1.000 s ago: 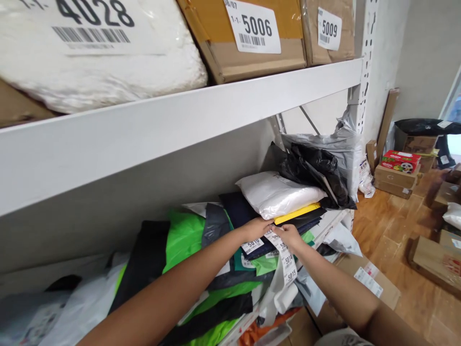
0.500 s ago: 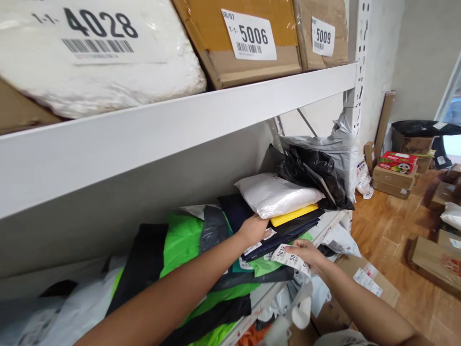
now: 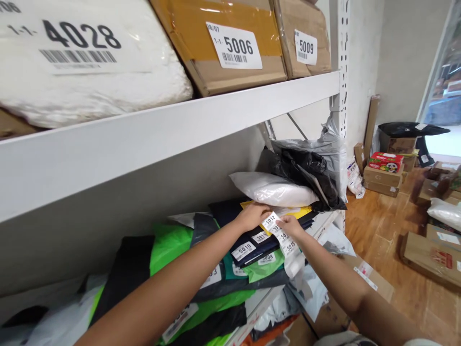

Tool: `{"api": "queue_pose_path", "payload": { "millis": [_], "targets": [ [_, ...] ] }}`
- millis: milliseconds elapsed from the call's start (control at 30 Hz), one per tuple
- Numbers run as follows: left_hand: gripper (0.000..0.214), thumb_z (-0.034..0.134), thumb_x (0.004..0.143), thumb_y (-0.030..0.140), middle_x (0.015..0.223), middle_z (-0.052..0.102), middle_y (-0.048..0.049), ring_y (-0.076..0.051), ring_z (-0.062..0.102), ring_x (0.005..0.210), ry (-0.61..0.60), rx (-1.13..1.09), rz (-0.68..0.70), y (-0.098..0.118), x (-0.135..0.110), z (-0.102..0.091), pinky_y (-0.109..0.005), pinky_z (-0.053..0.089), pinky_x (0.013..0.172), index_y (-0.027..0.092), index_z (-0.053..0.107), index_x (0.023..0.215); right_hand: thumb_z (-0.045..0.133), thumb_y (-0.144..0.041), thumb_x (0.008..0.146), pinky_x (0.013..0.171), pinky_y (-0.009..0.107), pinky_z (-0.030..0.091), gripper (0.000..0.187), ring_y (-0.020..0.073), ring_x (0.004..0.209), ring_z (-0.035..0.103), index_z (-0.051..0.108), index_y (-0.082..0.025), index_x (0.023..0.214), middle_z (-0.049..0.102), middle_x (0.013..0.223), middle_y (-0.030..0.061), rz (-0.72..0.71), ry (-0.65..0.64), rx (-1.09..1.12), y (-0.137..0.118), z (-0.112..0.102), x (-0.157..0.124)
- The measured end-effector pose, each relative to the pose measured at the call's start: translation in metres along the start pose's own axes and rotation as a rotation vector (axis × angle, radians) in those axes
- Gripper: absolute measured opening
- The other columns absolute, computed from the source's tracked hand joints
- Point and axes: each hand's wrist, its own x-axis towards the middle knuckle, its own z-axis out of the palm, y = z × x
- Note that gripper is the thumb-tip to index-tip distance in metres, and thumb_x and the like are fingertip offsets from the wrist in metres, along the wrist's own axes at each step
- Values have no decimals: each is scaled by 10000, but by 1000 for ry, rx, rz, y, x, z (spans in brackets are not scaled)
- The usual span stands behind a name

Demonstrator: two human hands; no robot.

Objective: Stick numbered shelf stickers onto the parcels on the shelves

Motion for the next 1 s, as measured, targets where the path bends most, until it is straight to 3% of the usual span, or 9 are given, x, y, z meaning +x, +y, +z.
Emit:
{"api": "queue_pose_path", "payload": {
  "millis": [233,300,467,667,767,867,933,1000],
  "targets": [
    [355,405,945,332,1110,737,-110,-305,645,1092,-102,65,-250,12,7,34,-465,447,981,207,729,1020,721,-283,668,444,219,213,406,66,422,291,395,-215,436,343,382,-99,25,144,-87,16,-3,3],
    [361,403,946,322,1169,718,-121,-315,623,1141,-98,77,-294,15,8,41,-475,428,1004,202,712,1088,732,-306,660,447,220,208,444,64,431,282,359,-222,435,324,387,-102,22,163,-78,18,-3,3],
    [430,388,938,242,1406,580,-122,-307,487,1330,-63,92,-325,22,7,53,-434,369,1080,193,600,1309,809,-354,538,460,223,261,423,72,445,350,416,-215,463,400,416,-89,38,124,-5,23,-2,-4],
    [441,358,938,221,1349,624,-135,-308,538,1281,-87,89,-346,25,3,57,-423,372,1081,163,607,1298,749,-610,548,431,226,255,562,67,414,320,329,-242,485,364,421,-88,73,74,88,34,-4,-41],
    [448,382,942,318,1310,636,-191,-377,551,1252,-95,93,-392,22,-1,50,-505,400,1037,131,614,1276,791,-622,491,431,216,232,598,58,415,308,340,-229,479,373,426,-86,65,-2,87,44,-26,-57],
    [558,526,859,513,1312,630,-200,-399,554,1240,-102,76,-356,20,-4,41,-490,418,1026,141,617,1265,778,-661,503,438,217,260,579,78,426,362,405,-218,495,441,436,-63,-25,-3,-41,48,-70,-52],
    [628,622,778,525,1316,637,-161,-360,570,1231,-125,44,-258,23,-2,38,-420,429,1029,177,593,1300,730,-655,594,462,234,335,515,118,465,452,467,-216,533,520,484,-31,-135,92,-202,43,-100,-38],
    [617,633,767,433,1261,675,-129,-320,627,1154,-163,8,-172,27,2,41,-377,460,990,201,568,1335,641,-559,754,556,267,444,367,179,594,587,599,-202,683,638,626,19,-251,186,-398,32,-121,-22]
  ]
}}
